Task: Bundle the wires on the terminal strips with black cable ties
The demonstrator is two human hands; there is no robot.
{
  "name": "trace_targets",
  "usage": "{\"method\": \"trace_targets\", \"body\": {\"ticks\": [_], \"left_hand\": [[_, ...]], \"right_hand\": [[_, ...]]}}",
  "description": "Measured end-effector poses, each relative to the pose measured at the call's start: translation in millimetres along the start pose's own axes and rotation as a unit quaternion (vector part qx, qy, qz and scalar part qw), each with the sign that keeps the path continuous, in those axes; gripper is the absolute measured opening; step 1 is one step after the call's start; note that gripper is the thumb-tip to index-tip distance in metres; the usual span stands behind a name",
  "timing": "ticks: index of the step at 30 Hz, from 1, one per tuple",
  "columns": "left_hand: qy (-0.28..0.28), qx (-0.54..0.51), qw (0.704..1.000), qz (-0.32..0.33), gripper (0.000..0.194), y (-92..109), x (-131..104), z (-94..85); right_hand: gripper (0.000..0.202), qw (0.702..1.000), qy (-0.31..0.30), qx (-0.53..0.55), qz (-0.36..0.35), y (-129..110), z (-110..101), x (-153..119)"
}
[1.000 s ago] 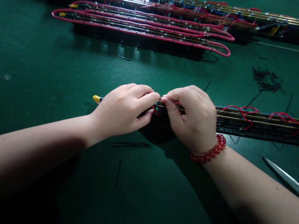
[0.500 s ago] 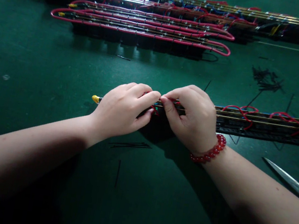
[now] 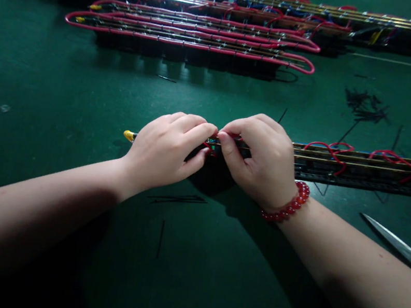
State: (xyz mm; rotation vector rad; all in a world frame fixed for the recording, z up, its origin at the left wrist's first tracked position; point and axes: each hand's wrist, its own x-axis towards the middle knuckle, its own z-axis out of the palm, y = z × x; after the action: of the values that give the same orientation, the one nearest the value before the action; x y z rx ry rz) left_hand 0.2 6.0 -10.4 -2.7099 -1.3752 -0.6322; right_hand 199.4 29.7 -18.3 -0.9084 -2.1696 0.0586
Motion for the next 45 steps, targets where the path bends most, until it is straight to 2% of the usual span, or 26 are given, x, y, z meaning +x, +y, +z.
{"method": "trace_targets", "body": {"ticks": [21,45], "left_hand": [[-0.005,0.040,0.999,0.007,0.025,1.2,-0.2,1.2],[-0.006,0.026,1.000,-0.003,0.024,2.1,0.4,-1.4]], "right_hand": [[0.016,0.999,-0.028,-0.040,-0.016,-0.1,0.3,0.6],[0.018,0.997,-0.053,-0.050,-0.006,-2.2,-1.0,2.0]]}}
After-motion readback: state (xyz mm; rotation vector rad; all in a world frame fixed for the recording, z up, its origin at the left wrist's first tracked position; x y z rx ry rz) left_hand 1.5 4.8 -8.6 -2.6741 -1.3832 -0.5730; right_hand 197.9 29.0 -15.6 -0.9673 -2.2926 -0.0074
